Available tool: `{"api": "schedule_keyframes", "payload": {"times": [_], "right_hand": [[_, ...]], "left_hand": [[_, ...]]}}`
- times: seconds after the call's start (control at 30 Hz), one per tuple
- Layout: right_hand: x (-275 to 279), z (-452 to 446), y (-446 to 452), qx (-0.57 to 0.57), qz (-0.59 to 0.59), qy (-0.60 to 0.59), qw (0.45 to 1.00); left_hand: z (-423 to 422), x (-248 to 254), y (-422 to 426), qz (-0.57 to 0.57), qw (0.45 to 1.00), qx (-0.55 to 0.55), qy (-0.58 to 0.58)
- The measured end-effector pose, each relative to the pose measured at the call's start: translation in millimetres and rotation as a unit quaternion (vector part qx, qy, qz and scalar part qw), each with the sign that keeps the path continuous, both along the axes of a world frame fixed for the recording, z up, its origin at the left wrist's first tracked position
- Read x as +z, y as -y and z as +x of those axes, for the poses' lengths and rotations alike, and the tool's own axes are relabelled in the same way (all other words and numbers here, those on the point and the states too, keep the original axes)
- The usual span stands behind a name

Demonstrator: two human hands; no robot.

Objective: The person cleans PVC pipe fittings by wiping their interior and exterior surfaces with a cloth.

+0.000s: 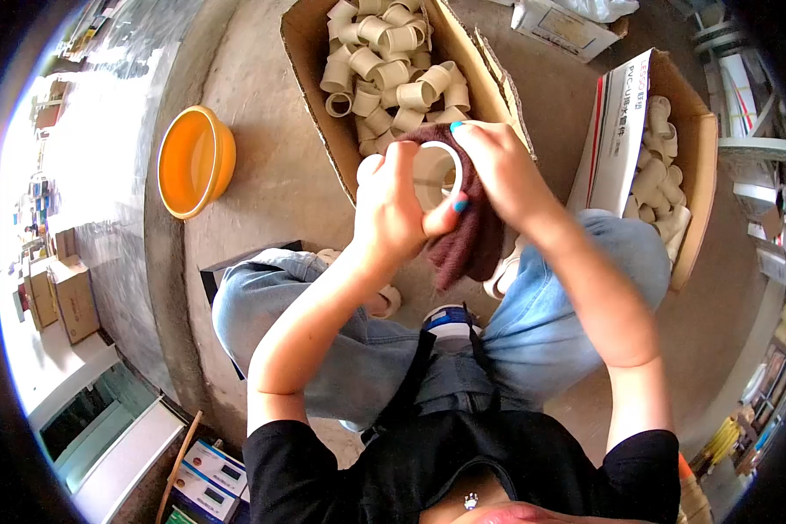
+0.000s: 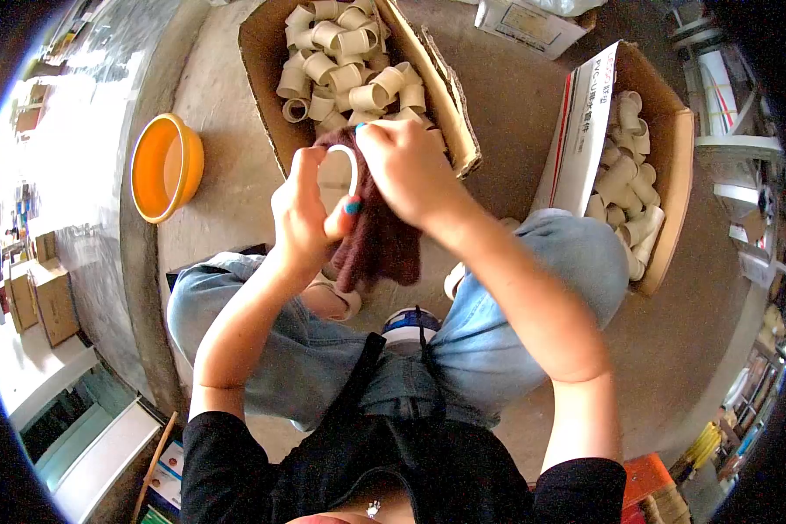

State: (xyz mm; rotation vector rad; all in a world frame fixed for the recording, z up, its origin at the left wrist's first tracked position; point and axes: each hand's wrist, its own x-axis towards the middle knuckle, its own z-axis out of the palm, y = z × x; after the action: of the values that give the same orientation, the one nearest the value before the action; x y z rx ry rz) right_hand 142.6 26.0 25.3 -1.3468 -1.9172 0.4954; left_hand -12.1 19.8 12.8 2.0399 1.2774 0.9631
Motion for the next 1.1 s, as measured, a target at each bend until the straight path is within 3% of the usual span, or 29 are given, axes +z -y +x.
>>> {"api": "schedule_keyframes", "payload": {"times": [0.03,0.13,0.2,0.3,0.33,0.43,0.47,0.5,0.57,0.6,0.67,0.77,0.8,0.83,0.9,1.0,1.1], "right_hand": [[-7.1,2.0,-2.0,0.015,0.019,-0.055,0.998],[-9.0,3.6,-1.8,0.050,-0.110,-0.198,0.973],[-6.6,-1.2,-0.9,0.037,-0.085,-0.170,0.981],[-2.9,-10.0,0.0,-0.037,-0.127,-0.242,0.961],[0.5,-14.1,0.0,-0.071,-0.168,-0.298,0.937],[-3.0,-20.1,-4.3,-0.085,-0.065,-0.298,0.949],[1.1,-17.8,-2.0,-0.100,-0.151,-0.360,0.915],[5.2,-18.5,-1.1,-0.109,-0.141,-0.346,0.921],[11.5,-19.0,0.3,-0.128,-0.120,-0.317,0.932],[19.3,-17.0,1.9,-0.123,-0.149,-0.302,0.934],[9.6,-18.5,0.3,-0.093,-0.022,-0.213,0.972],[-2.8,-24.3,1.7,-0.022,0.121,-0.026,0.992],[-4.6,-27.5,4.1,-0.016,0.111,0.005,0.994],[-5.5,-30.5,7.4,-0.011,0.100,0.037,0.994],[-11.1,-33.2,10.3,-0.017,0.086,0.044,0.995],[-12.5,-34.4,7.0,-0.047,0.096,0.008,0.994],[-5.4,-27.9,-0.4,-0.056,0.037,-0.064,0.996]], "left_hand": [[-2.0,-0.6,-0.5,0.042,0.998,-0.029,-0.031],[-7.7,3.5,-2.7,0.087,0.987,-0.049,-0.124],[-11.5,0.9,-9.4,0.157,0.974,-0.047,-0.154],[-13.2,6.3,-19.0,0.284,0.950,0.059,-0.114],[-14.3,10.5,-18.4,0.274,0.955,0.051,-0.103],[-10.7,21.2,-10.0,0.244,0.955,-0.006,-0.169],[-7.0,20.2,-9.3,0.241,0.961,-0.024,-0.134],[-3.2,25.1,-7.1,0.232,0.965,-0.040,-0.116],[-1.5,26.6,-5.9,0.171,0.978,-0.064,-0.099],[-0.4,26.4,-3.7,0.089,0.993,-0.047,-0.061],[1.1,24.1,1.1,-0.078,0.997,-0.011,0.015],[1.4,10.4,-7.6,-0.311,0.910,0.067,0.266],[-0.2,14.6,-11.3,-0.372,0.875,0.074,0.302],[4.6,10.2,-13.9,-0.364,0.850,0.107,0.366],[5.3,21.1,-13.9,-0.414,0.830,0.109,0.358],[-0.2,8.4,-13.5,-0.300,0.923,0.056,0.236],[-2.8,0.6,-6.2,-0.095,0.993,-0.010,0.076]]}}
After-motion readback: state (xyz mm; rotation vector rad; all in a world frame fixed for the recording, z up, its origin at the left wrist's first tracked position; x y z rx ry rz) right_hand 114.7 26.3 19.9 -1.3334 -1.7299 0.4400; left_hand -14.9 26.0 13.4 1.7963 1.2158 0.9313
